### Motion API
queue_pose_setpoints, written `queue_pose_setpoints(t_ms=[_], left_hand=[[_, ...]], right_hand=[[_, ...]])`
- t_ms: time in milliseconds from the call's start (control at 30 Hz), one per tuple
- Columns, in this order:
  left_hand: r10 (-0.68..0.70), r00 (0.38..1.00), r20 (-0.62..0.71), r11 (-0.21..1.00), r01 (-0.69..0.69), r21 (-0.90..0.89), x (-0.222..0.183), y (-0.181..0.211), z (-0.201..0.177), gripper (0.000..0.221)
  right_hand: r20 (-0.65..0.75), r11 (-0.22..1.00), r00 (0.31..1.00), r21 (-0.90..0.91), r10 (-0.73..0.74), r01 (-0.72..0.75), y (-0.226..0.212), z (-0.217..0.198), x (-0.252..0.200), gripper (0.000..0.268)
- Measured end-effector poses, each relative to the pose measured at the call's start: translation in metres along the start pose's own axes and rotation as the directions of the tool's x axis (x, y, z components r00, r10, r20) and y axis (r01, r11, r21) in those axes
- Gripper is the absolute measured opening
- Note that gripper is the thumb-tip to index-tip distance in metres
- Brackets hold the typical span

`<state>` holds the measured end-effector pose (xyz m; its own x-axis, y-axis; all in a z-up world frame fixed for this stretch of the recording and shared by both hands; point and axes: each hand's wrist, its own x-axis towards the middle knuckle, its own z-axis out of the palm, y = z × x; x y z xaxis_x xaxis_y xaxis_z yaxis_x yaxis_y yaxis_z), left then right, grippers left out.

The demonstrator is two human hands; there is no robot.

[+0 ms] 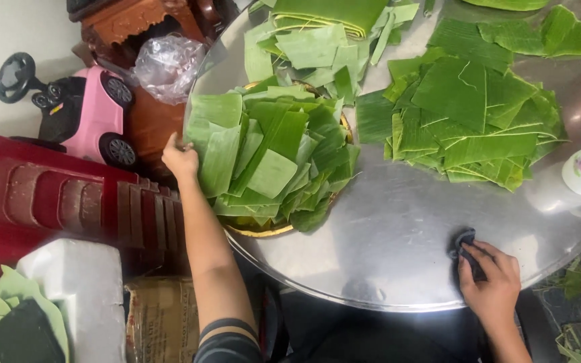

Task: Wiping and cleaning individual banana leaves with a cloth and stacking them on a metal table.

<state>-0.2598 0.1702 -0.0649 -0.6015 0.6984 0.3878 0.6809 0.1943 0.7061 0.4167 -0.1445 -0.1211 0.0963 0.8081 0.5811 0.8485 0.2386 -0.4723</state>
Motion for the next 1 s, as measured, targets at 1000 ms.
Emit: queue_pose_setpoints(t_ms=[1000], left_hand=[[0.071,0.689,0.721,0.914,-0.335,0.23,-0.216,0.307,-0.09,0.107]], right_hand=[[0.009,0.974,0.974,0.034,0.226,-0.226,-0.031,-0.014,0.022,0.02]])
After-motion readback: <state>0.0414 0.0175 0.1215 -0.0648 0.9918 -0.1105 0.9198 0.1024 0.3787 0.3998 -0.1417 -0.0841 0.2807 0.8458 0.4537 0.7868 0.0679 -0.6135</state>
